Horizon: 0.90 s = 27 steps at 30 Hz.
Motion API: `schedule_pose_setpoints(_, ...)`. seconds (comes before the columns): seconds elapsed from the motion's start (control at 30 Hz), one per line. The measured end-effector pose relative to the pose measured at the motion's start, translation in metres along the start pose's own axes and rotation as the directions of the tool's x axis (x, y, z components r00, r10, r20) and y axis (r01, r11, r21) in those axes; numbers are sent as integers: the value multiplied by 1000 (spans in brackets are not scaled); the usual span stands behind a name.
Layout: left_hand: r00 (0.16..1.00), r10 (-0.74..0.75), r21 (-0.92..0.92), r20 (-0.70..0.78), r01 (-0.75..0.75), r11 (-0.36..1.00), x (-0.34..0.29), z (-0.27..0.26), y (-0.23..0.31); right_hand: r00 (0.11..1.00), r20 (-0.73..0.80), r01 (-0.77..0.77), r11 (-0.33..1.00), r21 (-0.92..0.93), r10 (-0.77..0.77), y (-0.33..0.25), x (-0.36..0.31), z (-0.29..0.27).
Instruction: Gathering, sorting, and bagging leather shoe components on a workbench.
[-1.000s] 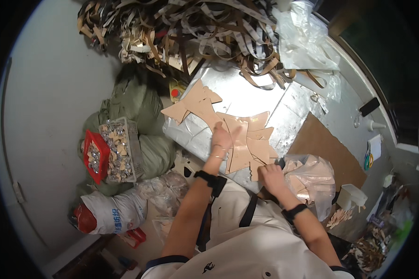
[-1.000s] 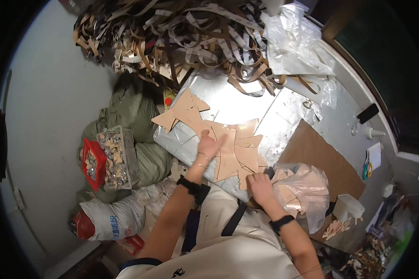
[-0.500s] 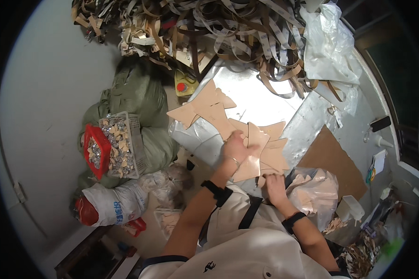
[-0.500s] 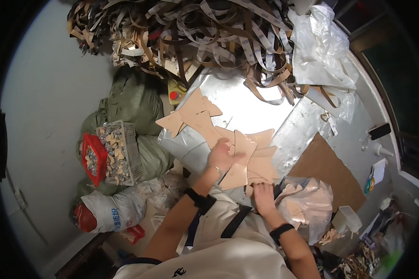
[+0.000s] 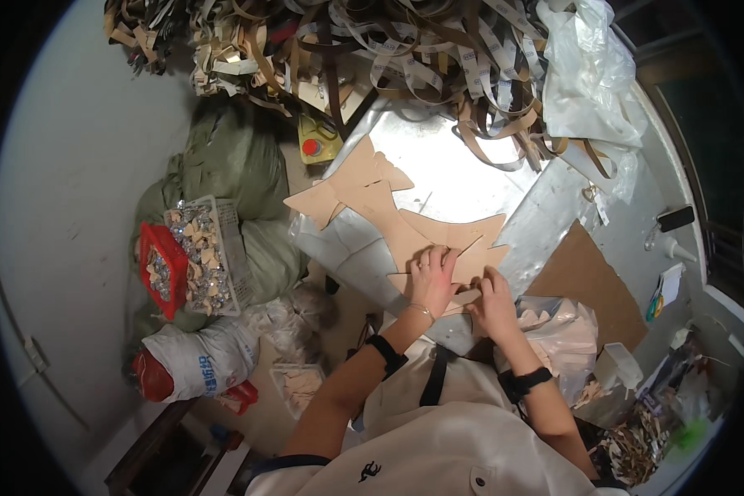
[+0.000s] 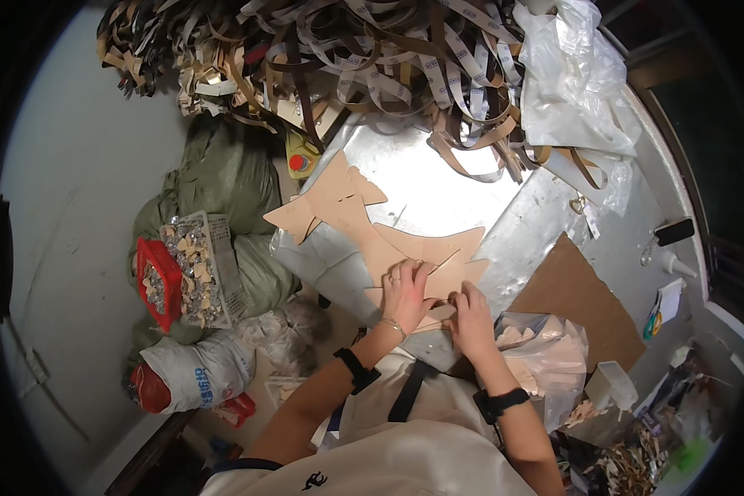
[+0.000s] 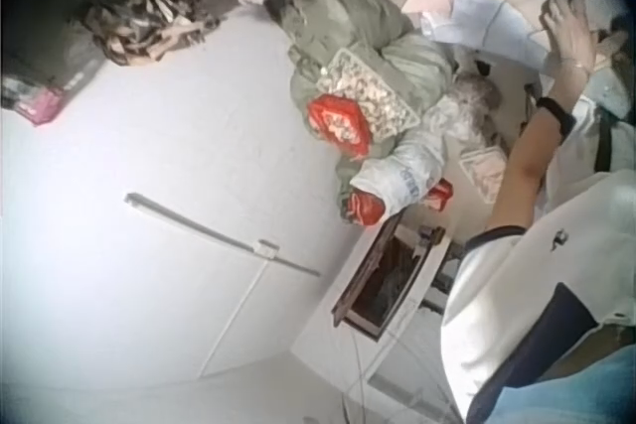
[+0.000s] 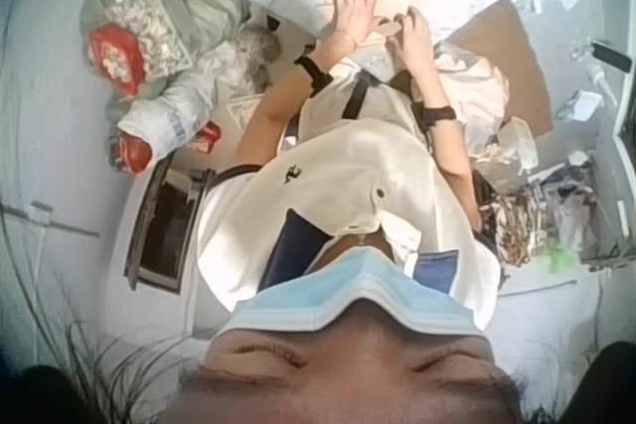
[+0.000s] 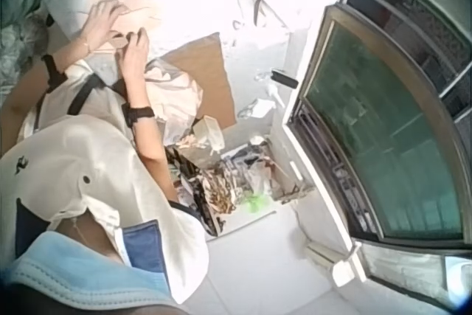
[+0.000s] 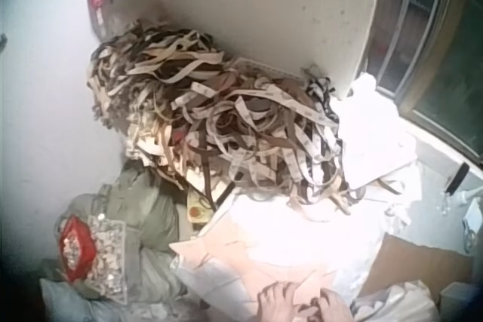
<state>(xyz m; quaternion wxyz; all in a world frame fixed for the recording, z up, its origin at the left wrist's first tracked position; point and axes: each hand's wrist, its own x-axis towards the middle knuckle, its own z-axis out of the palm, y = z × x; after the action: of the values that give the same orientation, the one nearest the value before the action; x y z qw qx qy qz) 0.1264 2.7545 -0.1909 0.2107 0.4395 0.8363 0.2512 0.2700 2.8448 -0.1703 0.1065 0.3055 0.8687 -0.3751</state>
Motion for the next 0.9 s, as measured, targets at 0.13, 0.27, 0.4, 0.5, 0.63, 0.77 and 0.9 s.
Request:
schedule_pose_setpoints(0.13,983,-133,32,126,130,991,-23,21,-22,987,-158,-38,993,-111,20,0,-2,14)
schedule_pose_setpoints(0.27,980,-1,-112,199,24,993,-9,-38,-51,989,-130,31,970,-241,-64,1,-10,12)
schedule_pose_setpoints(0.4,924,297,180,242,-343,922,39,-74,-100,899,199,427,881,-201,-390,9,-15,8)
schedule_pose_setpoints(0.5,785,595,373,173,-611,698,59,-72,-106,851,258,516,819,-252,-457,-8,-9,0)
schedule_pose_setpoints(0.63,816,449,244,365,-549,799,50,-65,-97,850,367,506,778,-373,-377,-21,4,0)
schedule_pose_setpoints(0.77,760,350,73,547,-460,885,36,-96,-69,801,425,596,636,-491,-422,-8,19,18)
schedule_pose_setpoints(0.9,988,37,-153,147,-14,988,66,-133,-98,894,387,403,780,-479,-225,2,17,35)
